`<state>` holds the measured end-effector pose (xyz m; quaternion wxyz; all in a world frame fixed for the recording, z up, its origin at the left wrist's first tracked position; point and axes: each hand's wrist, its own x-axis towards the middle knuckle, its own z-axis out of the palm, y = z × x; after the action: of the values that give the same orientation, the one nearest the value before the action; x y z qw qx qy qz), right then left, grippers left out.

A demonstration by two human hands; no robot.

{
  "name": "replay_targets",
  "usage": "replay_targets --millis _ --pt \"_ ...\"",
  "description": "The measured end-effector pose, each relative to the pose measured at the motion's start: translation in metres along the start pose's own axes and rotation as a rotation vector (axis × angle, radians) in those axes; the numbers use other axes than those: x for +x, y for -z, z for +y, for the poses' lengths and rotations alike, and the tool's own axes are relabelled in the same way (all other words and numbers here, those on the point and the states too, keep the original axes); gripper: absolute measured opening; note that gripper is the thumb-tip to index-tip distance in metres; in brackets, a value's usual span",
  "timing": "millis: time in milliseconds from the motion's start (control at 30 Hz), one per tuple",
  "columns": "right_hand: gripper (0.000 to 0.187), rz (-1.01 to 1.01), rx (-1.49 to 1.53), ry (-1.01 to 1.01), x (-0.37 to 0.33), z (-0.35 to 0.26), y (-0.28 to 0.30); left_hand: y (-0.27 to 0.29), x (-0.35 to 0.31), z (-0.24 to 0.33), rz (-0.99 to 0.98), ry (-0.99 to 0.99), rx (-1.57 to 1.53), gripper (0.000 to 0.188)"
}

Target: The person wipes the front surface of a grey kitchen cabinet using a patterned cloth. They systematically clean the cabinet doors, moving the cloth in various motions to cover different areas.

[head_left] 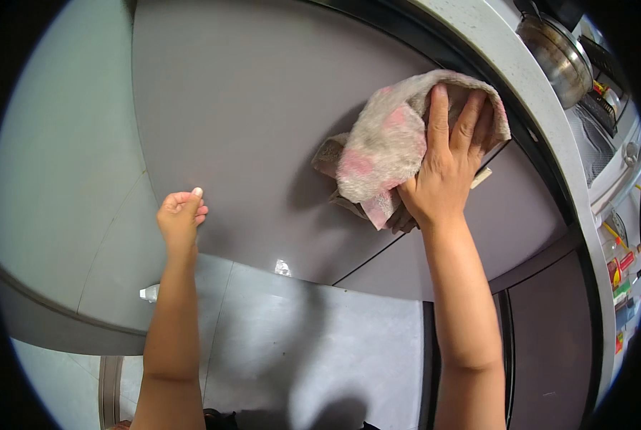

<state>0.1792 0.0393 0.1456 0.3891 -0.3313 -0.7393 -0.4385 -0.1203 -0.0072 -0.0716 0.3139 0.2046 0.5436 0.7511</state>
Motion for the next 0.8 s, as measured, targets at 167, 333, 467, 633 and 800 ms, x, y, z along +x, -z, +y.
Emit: replay_targets --millis 167,333,467,633,800 --pt "0.083 -0.05 0.085 -0.278 -0.088 -0.012 -0.028 -0.011 -0.008 0.002 -0.02 0.031 0.009 0.021" --pt "0.059 -0.469 0.068 -0.146 -0.209 -0.067 -0.033 -0.013 -0.007 0.004 -0.016 0.03 0.017 0.021" --pt "0.061 -0.339 0.138 -0.173 -0.177 -0.035 -0.034 -0.015 -0.009 0.0 -0.024 0.021 0.013 0.02" --pt "0.065 0.02 0.096 -0.286 -0.051 -0.01 -0.019 -0.016 -0.006 -0.005 0.018 -0.049 0.007 0.019" --pt "0.065 0.042 0.115 -0.322 -0.123 -0.016 -0.045 -0.018 -0.014 -0.007 0.042 -0.03 0.041 0.02"
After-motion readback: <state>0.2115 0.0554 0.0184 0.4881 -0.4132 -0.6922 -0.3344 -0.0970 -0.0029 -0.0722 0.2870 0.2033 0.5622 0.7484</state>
